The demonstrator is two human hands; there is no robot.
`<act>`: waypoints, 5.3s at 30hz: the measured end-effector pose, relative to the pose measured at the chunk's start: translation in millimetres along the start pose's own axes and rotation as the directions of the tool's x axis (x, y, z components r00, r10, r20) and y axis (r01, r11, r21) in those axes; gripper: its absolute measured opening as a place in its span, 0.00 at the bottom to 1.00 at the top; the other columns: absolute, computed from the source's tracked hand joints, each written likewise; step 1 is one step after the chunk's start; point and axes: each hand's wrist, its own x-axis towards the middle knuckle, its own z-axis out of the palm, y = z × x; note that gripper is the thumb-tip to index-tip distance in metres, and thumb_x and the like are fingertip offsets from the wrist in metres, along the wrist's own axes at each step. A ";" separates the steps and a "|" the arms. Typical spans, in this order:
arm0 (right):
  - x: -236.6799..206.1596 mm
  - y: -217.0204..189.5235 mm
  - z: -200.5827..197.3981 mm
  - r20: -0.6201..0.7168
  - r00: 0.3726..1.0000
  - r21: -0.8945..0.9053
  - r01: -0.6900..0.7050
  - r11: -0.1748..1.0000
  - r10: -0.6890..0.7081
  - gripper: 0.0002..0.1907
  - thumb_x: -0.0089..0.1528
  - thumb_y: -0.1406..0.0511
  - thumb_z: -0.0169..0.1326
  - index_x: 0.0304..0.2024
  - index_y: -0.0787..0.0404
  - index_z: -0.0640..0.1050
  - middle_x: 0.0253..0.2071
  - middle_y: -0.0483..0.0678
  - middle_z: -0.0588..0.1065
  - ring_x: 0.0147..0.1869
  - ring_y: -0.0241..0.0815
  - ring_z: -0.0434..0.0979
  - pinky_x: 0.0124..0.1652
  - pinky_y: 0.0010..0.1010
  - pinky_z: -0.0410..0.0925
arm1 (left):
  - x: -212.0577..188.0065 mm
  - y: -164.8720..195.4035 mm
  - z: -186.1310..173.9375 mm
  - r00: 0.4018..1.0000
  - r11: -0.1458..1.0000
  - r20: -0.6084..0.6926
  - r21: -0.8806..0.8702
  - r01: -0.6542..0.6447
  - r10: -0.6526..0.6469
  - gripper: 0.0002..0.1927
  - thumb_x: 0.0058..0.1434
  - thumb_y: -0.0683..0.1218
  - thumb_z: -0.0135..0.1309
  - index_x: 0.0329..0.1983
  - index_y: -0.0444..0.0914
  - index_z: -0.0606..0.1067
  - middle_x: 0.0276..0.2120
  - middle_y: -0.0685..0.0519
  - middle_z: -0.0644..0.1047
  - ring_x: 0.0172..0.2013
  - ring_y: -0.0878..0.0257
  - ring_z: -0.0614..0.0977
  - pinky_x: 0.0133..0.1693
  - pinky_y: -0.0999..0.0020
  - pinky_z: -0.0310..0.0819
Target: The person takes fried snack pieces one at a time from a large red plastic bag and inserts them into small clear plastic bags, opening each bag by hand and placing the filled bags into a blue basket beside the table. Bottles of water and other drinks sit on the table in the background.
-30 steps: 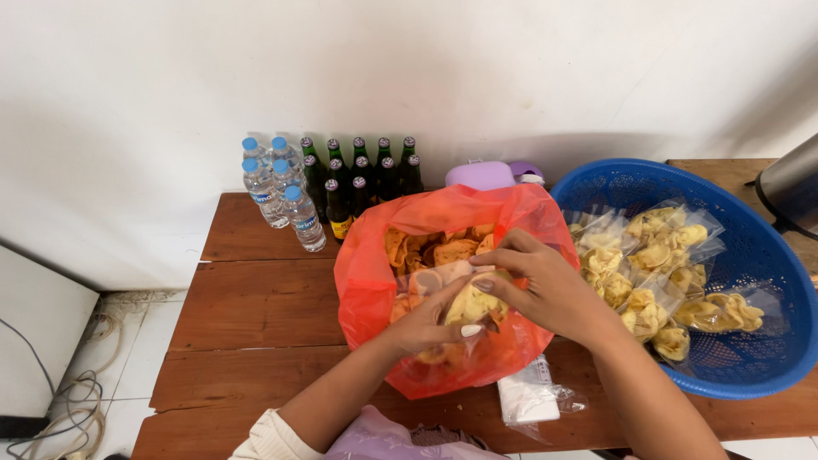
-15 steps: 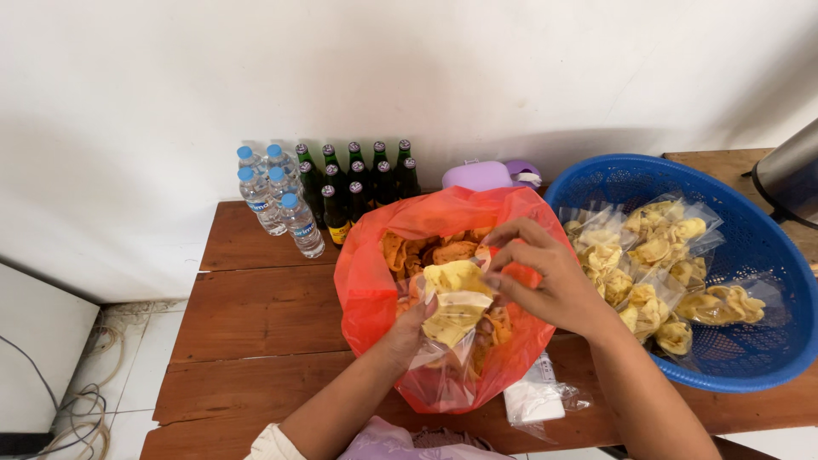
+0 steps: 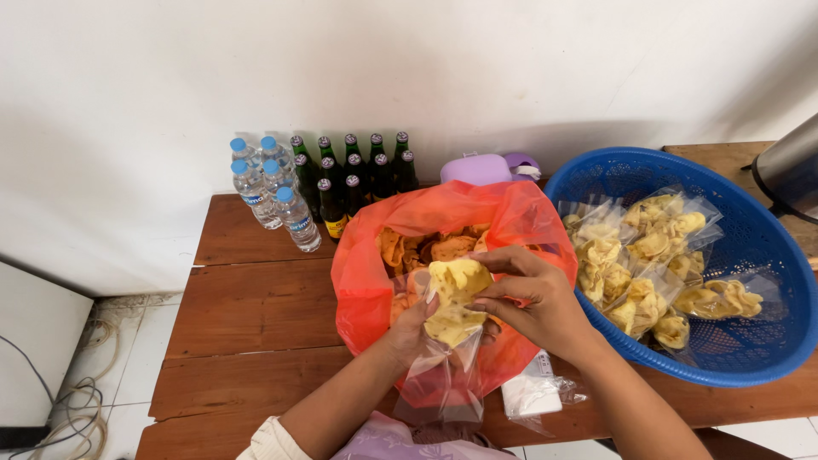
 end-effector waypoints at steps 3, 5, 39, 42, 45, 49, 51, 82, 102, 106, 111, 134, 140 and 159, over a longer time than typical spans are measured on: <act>-1.5 8.7 0.9 -0.013 0.965 -0.207 0.254 0.945 -0.262 0.07 0.53 0.72 0.67 0.35 0.64 0.85 0.47 0.50 0.78 0.44 0.44 0.82 0.40 0.31 0.75 | -2.4 -0.7 -4.5 0.999 0.999 0.034 0.042 0.018 -0.019 0.43 0.63 0.63 0.61 0.74 0.38 0.61 0.59 0.45 0.74 0.57 0.46 0.79 0.63 0.48 0.72; -2.8 13.3 4.4 0.001 0.973 -0.232 0.224 0.947 -0.230 0.08 0.53 0.71 0.68 0.35 0.63 0.85 0.44 0.49 0.78 0.42 0.42 0.83 0.40 0.30 0.76 | -3.6 -2.5 -9.1 0.997 0.996 0.055 0.068 0.051 -0.055 0.44 0.62 0.62 0.63 0.75 0.39 0.61 0.61 0.46 0.74 0.60 0.46 0.78 0.66 0.52 0.70; -37.7 10.6 31.0 0.053 0.878 -0.134 0.478 0.868 -0.476 0.12 0.54 0.68 0.68 0.33 0.63 0.75 0.55 0.53 0.79 0.61 0.54 0.78 0.58 0.44 0.72 | -28.9 -29.8 11.9 0.972 0.981 -0.205 0.131 0.142 -0.113 0.48 0.66 0.77 0.37 0.77 0.40 0.56 0.61 0.48 0.72 0.56 0.59 0.79 0.56 0.58 0.77; -39.8 7.3 34.4 0.004 0.906 -0.098 0.421 0.902 -0.422 0.15 0.51 0.67 0.70 0.35 0.63 0.77 0.55 0.53 0.76 0.60 0.53 0.77 0.58 0.43 0.70 | -31.4 -27.9 15.6 0.988 0.990 -0.124 0.096 0.102 -0.090 0.44 0.70 0.74 0.38 0.76 0.39 0.56 0.58 0.47 0.73 0.54 0.57 0.80 0.54 0.56 0.78; -42.5 4.8 35.9 -0.009 0.916 -0.059 0.400 0.915 -0.401 0.12 0.53 0.69 0.69 0.34 0.62 0.78 0.55 0.52 0.76 0.61 0.52 0.77 0.57 0.40 0.70 | -32.2 -23.7 16.3 0.990 0.997 -0.114 0.003 0.083 -0.082 0.37 0.72 0.67 0.39 0.75 0.41 0.56 0.59 0.50 0.73 0.55 0.60 0.80 0.56 0.58 0.78; -46.1 4.8 36.4 -0.024 0.940 0.030 0.340 0.940 -0.339 0.11 0.53 0.70 0.69 0.32 0.61 0.78 0.54 0.52 0.76 0.61 0.53 0.77 0.59 0.43 0.70 | -34.0 -25.2 18.6 0.985 0.995 -0.157 0.062 0.084 -0.073 0.32 0.75 0.60 0.41 0.76 0.42 0.57 0.61 0.51 0.72 0.56 0.61 0.78 0.57 0.62 0.77; -47.0 6.3 37.4 -0.037 0.944 0.054 0.330 0.942 -0.329 0.11 0.52 0.71 0.69 0.32 0.61 0.78 0.53 0.53 0.74 0.62 0.54 0.75 0.62 0.46 0.69 | -32.9 -26.3 21.1 0.978 0.995 -0.193 0.047 0.090 -0.079 0.31 0.76 0.60 0.41 0.76 0.41 0.57 0.60 0.50 0.72 0.55 0.60 0.78 0.55 0.62 0.78; -82.0 34.7 49.2 -0.088 0.918 0.388 0.388 0.836 -0.386 0.04 0.67 0.70 0.57 0.41 0.62 0.74 0.56 0.59 0.78 0.65 0.62 0.76 0.65 0.56 0.68 | -43.4 -12.0 21.2 0.975 0.485 0.137 0.849 -0.208 0.177 0.18 0.81 0.51 0.42 0.64 0.35 0.67 0.62 0.44 0.74 0.59 0.58 0.79 0.63 0.61 0.73; -104.0 82.8 99.6 -0.450 0.893 0.769 0.379 0.514 0.015 0.12 0.70 0.61 0.57 0.43 0.58 0.67 0.53 0.53 0.75 0.73 0.65 0.64 0.65 0.60 0.64 | -36.7 7.6 38.6 0.909 0.060 0.304 0.941 -0.333 0.284 0.22 0.61 0.59 0.65 0.44 0.40 0.72 0.50 0.51 0.70 0.53 0.57 0.74 0.61 0.60 0.65; -105.2 86.3 103.3 -0.454 0.891 0.771 0.387 0.506 0.010 0.13 0.70 0.59 0.56 0.43 0.57 0.66 0.53 0.51 0.74 0.74 0.63 0.63 0.65 0.59 0.66 | -35.8 7.4 42.6 0.922 0.067 0.292 0.946 -0.318 0.256 0.21 0.61 0.58 0.66 0.42 0.40 0.73 0.50 0.52 0.70 0.53 0.58 0.76 0.59 0.60 0.68; -104.7 86.8 98.2 -0.459 0.889 0.752 0.384 0.536 0.008 0.12 0.70 0.60 0.57 0.41 0.56 0.68 0.58 0.54 0.73 0.74 0.64 0.64 0.66 0.60 0.64 | -35.0 12.8 53.5 0.928 0.178 0.288 0.926 -0.333 0.238 0.11 0.66 0.50 0.63 0.37 0.40 0.75 0.54 0.51 0.70 0.57 0.56 0.76 0.60 0.60 0.73; -95.9 51.8 42.5 -0.368 0.870 0.215 0.422 0.881 -0.327 0.16 0.64 0.58 0.64 0.30 0.61 0.75 0.50 0.53 0.80 0.62 0.54 0.76 0.63 0.53 0.69 | -25.3 19.8 59.7 0.876 0.225 0.396 0.859 -0.459 0.275 0.11 0.72 0.44 0.56 0.38 0.39 0.66 0.56 0.49 0.80 0.60 0.51 0.80 0.61 0.55 0.76; -92.0 28.4 40.4 -0.268 0.914 0.362 0.390 0.847 -0.306 0.17 0.63 0.58 0.64 0.30 0.63 0.76 0.56 0.58 0.75 0.63 0.57 0.73 0.63 0.52 0.66 | -33.0 18.9 59.9 0.859 0.163 0.432 0.860 -0.484 0.275 0.09 0.71 0.44 0.57 0.39 0.39 0.68 0.55 0.49 0.81 0.60 0.50 0.79 0.62 0.54 0.75; -97.9 48.8 68.1 -0.489 0.780 0.088 0.489 0.868 -0.390 0.17 0.65 0.56 0.61 0.32 0.59 0.73 0.41 0.48 0.81 0.48 0.46 0.80 0.59 0.48 0.72 | -24.0 16.4 56.4 0.847 0.238 0.403 0.836 -0.495 0.348 0.04 0.69 0.43 0.58 0.41 0.39 0.74 0.44 0.54 0.82 0.50 0.57 0.82 0.54 0.61 0.79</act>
